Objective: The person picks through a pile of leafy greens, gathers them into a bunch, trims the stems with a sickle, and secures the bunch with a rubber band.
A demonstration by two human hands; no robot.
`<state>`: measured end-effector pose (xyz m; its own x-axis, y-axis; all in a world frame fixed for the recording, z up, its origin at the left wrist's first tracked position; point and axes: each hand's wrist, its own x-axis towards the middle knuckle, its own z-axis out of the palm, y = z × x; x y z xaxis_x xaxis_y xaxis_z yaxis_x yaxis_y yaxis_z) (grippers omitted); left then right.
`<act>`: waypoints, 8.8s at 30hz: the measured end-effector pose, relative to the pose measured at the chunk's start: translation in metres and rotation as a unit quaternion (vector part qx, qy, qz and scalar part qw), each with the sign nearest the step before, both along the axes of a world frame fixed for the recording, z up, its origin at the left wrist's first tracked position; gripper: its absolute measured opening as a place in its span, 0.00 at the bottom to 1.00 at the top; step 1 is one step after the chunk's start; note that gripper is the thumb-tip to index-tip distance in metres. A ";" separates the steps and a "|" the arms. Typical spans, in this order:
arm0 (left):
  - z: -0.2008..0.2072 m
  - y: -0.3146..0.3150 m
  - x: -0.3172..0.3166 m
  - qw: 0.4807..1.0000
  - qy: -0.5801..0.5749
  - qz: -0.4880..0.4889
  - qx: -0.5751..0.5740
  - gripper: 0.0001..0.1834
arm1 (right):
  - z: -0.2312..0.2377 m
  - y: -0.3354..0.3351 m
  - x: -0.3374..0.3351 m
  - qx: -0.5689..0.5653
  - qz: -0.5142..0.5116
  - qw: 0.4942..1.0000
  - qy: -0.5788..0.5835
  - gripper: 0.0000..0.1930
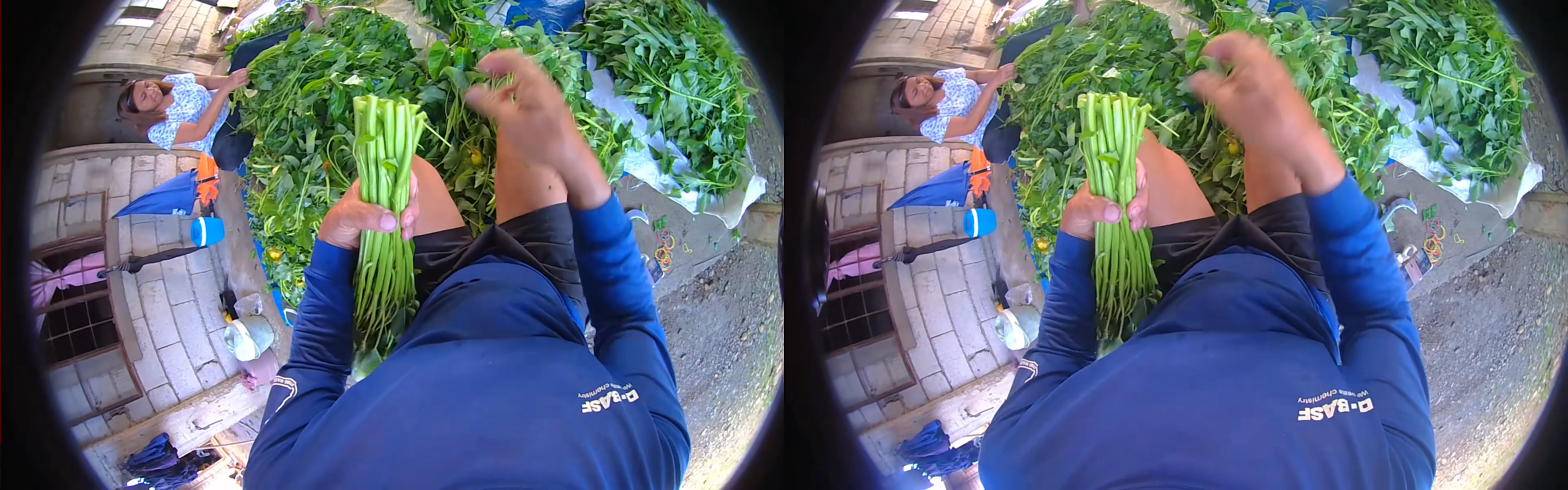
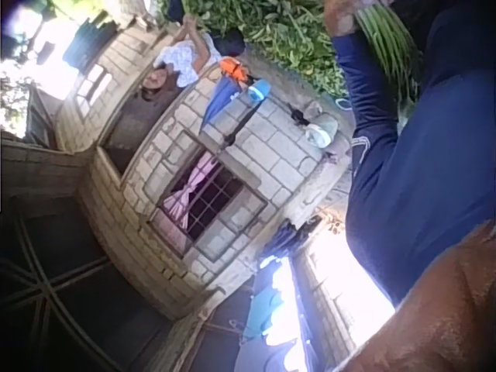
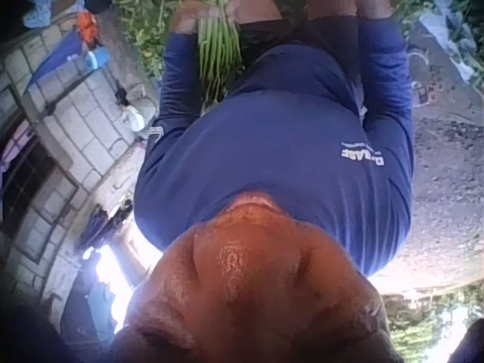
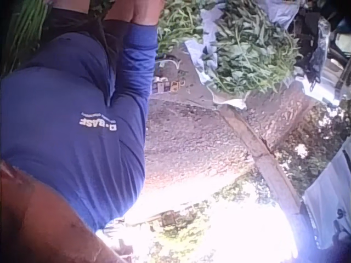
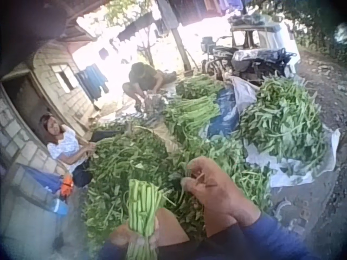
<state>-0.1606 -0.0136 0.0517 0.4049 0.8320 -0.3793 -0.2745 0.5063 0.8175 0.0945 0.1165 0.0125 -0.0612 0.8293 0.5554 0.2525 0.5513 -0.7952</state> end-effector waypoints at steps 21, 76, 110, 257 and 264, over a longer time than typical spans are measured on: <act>-0.024 0.009 -0.012 0.995 0.018 0.095 0.032 0.36 | 0.019 -0.058 -0.042 -0.432 0.233 0.857 0.155 0.11; -0.019 0.024 0.175 0.939 0.292 -0.167 -0.076 0.23 | -0.335 -0.119 0.562 -0.424 -0.455 0.772 -0.135 0.16; -0.022 0.000 0.139 0.955 0.239 -0.166 -0.054 0.16 | -0.221 -0.153 0.511 -0.373 -0.573 0.725 -0.081 0.12; 0.193 0.068 -0.034 0.865 0.053 0.188 0.463 0.39 | 0.170 -0.040 -0.118 -0.041 0.382 0.919 0.087 0.59; 0.245 0.110 -0.032 0.764 0.131 0.338 0.534 0.28 | 0.225 -0.002 -0.132 0.173 0.149 0.967 -0.114 0.58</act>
<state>-0.1922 0.0963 0.2967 -0.2286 0.7092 0.6669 0.0663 -0.6721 0.7375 -0.0372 0.1147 0.2379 -0.4215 0.5238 0.7403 0.1885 0.8491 -0.4934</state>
